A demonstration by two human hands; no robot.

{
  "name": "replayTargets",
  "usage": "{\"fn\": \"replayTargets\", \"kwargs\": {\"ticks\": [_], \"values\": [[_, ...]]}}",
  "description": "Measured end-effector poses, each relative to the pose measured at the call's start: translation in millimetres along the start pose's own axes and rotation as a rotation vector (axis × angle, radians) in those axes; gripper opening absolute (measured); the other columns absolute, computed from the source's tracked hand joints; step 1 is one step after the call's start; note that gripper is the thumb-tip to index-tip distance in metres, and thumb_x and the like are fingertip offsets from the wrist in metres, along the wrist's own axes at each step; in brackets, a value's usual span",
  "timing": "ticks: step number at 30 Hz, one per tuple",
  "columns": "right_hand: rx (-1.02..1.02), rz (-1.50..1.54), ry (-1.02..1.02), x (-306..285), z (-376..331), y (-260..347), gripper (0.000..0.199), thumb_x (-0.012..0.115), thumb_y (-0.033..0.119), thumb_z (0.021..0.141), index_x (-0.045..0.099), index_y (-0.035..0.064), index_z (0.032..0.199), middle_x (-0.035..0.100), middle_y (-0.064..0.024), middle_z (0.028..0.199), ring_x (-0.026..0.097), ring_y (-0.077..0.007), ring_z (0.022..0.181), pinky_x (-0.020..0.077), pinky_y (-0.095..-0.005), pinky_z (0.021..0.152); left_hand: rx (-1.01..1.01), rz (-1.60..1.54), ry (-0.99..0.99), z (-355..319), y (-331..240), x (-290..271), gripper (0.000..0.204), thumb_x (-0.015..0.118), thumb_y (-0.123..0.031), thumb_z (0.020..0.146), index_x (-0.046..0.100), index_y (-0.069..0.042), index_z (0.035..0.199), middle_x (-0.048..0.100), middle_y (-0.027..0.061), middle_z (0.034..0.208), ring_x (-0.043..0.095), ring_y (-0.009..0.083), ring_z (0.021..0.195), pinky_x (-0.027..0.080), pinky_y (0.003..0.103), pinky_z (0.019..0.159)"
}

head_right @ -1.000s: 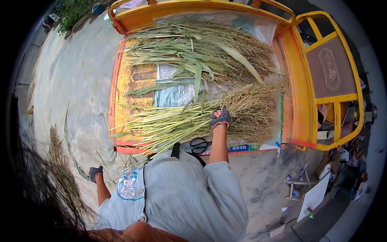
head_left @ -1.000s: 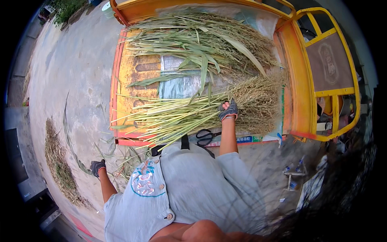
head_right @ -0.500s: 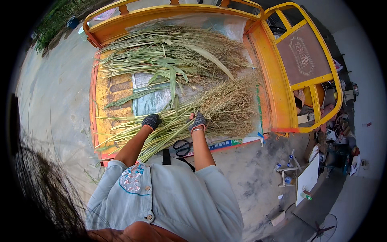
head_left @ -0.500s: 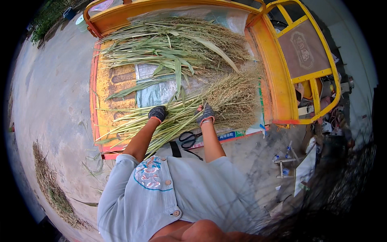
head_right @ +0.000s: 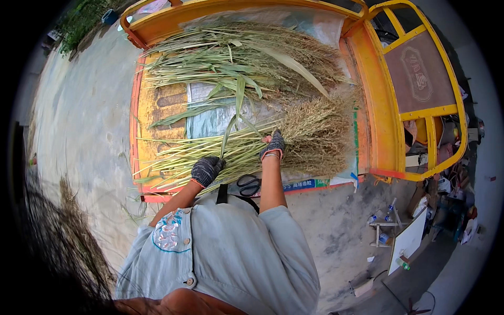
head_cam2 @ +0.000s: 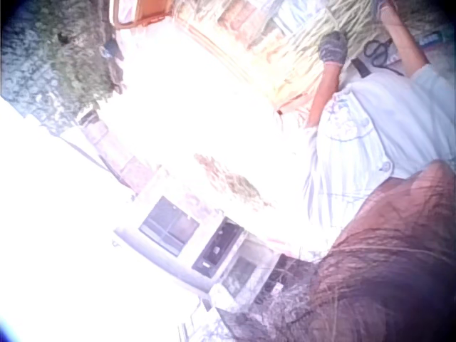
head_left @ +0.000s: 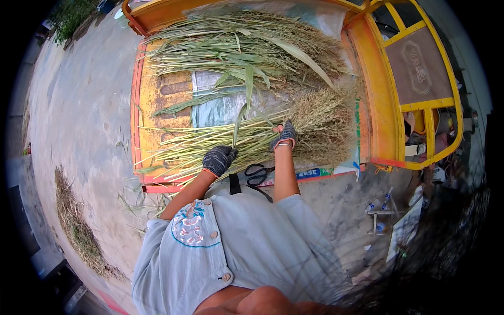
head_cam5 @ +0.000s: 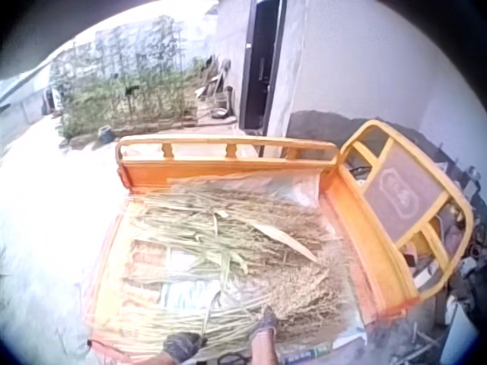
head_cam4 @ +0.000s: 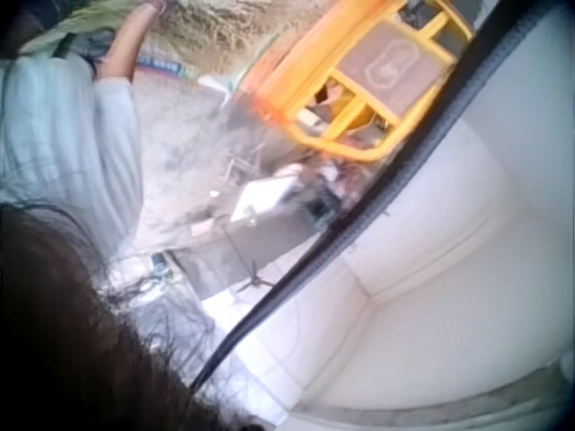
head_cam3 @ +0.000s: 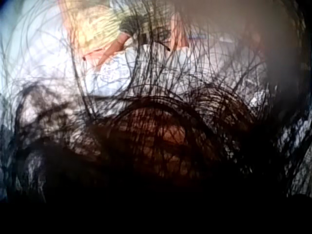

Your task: The person uses shears to cut long green plant stalks into shorter segments on the bed of a yellow utility vehicle. The person repeatedly gathers stalks, cuts them, and drops the pieces back onto the pile.

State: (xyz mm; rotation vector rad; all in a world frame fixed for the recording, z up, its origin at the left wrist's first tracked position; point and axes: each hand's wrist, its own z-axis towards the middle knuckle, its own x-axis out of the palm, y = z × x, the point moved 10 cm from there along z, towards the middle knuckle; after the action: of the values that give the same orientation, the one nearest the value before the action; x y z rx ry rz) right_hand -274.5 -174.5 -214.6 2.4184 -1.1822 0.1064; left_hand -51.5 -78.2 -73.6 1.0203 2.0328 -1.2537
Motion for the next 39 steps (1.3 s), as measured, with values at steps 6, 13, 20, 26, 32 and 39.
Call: {"fn": "replayTargets", "kwargs": {"ticks": [6,13,20,26,32,39], "values": [[0.040,0.037,0.016,-7,35,4,0.044,0.033,0.046,0.091,0.041,0.0094,0.068,0.029,-0.0015,0.045,0.026,-0.0174,0.042,0.0322,-0.0329,0.045,-0.190,-0.465,0.019,-85,155,-29,0.037,0.053,-0.037,0.082,0.065,-0.002,0.078,0.063,0.0171,0.072,0.060,0.0305,0.064,0.046,0.038,0.060],[0.077,0.055,0.174,6,18,6,0.031,0.042,0.036,0.089,0.042,0.0104,0.071,0.030,0.0006,0.045,0.031,-0.0166,0.047,0.0346,-0.0366,0.050,-1.467,0.382,-0.330,-427,432,-139,0.047,0.056,-0.044,0.077,0.062,-0.003,0.099,0.059,0.0193,0.105,0.056,0.0337,0.095,0.045,0.042,0.081],[0.061,0.119,0.268,10,-10,0,0.014,0.043,0.026,0.087,0.046,0.0121,0.088,0.036,-0.0005,0.046,0.032,-0.0167,0.043,0.0360,-0.0327,0.042,-0.639,0.303,-0.745,-273,306,-138,0.023,0.065,-0.025,0.075,0.065,-0.006,0.089,0.062,0.0128,0.093,0.059,0.0274,0.087,0.045,0.037,0.078],[0.007,0.210,0.323,18,-22,16,0.030,0.040,0.035,0.091,0.049,0.0099,0.079,0.037,-0.0014,0.045,0.033,-0.0174,0.043,0.0342,-0.0320,0.041,0.027,0.046,-0.120,-52,104,-35,0.037,0.063,-0.034,0.074,0.060,-0.008,0.101,0.059,0.0176,0.102,0.055,0.0333,0.095,0.044,0.041,0.081],[-0.047,0.098,0.215,2,-1,41,0.026,0.043,0.031,0.090,0.048,0.0091,0.077,0.033,-0.0015,0.045,0.028,-0.0153,0.041,0.0302,-0.0283,0.040,0.237,0.026,0.093,-50,106,4,0.026,0.051,-0.032,0.082,0.060,-0.007,0.083,0.060,0.0177,0.075,0.058,0.0351,0.073,0.045,0.044,0.064],[-0.072,0.094,0.043,-15,32,54,0.035,0.032,0.041,0.093,0.043,0.0082,0.091,0.028,-0.0014,0.046,0.024,-0.0144,0.043,0.0346,-0.0288,0.047,-0.313,0.483,-0.040,-172,279,-102,0.021,0.051,-0.030,0.081,0.059,-0.010,0.081,0.060,0.0143,0.074,0.059,0.0322,0.072,0.046,0.044,0.061]]}}
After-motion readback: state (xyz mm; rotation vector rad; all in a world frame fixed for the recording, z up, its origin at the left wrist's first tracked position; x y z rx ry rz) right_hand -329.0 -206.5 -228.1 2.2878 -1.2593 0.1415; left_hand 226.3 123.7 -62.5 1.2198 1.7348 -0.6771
